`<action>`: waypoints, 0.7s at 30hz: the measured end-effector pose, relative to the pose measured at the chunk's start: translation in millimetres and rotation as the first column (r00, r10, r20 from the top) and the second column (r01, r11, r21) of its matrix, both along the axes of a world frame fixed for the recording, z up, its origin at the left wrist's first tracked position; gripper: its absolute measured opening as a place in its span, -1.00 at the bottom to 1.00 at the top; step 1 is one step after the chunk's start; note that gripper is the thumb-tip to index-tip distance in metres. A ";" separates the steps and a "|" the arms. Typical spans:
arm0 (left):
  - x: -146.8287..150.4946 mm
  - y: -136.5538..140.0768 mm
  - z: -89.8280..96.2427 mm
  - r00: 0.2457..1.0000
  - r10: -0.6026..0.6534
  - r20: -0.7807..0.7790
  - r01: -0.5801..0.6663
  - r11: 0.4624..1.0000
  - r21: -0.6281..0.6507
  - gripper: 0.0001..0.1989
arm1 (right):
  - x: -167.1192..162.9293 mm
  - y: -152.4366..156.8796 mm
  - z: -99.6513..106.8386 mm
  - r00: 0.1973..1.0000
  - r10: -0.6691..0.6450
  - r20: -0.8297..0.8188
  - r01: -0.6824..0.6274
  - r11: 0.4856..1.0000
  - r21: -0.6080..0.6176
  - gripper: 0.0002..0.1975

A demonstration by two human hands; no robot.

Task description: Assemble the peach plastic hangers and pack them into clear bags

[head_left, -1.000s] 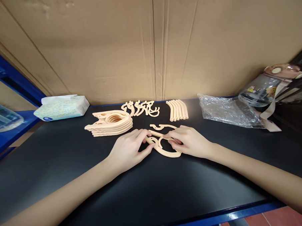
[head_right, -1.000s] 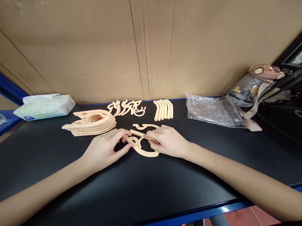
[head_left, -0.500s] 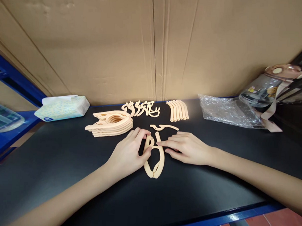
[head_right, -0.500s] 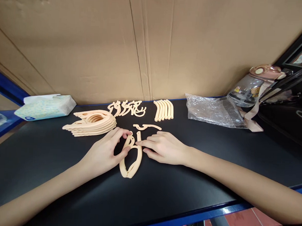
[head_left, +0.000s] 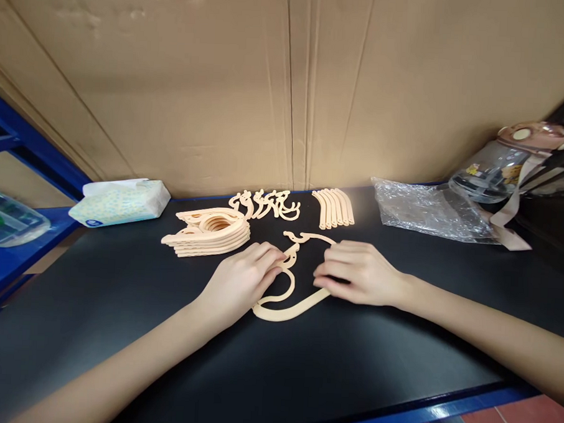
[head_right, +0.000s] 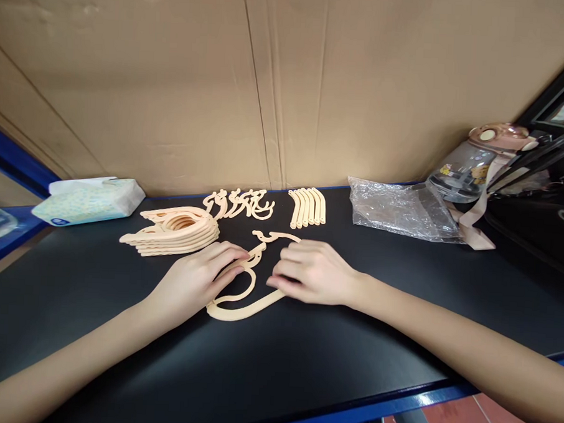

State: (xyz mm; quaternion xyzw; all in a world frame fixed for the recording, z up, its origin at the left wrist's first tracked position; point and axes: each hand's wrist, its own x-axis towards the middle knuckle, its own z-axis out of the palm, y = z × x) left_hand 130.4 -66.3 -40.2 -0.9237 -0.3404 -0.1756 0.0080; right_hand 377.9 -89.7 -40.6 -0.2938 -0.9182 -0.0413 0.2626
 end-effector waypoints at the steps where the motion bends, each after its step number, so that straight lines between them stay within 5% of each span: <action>1: -0.7 0.5 0.6 1.000 -0.005 -0.016 0.005 1.000 0.027 -0.79 | 2.6 2.6 0.7 0.999 -0.053 0.000 0.053 0.999 0.003 -0.74; 9: -4.9 2.3 8.0 0.977 -0.106 -0.184 0.141 0.971 0.191 -0.74 | 11.9 15.3 -5.6 0.979 -0.133 0.153 0.145 0.987 -0.069 -0.68; 21: -7.5 3.0 10.6 0.958 -0.145 -0.248 0.199 0.958 0.208 -0.69 | 8.5 15.0 -8.6 0.957 -0.214 0.195 0.222 0.975 -0.021 -0.56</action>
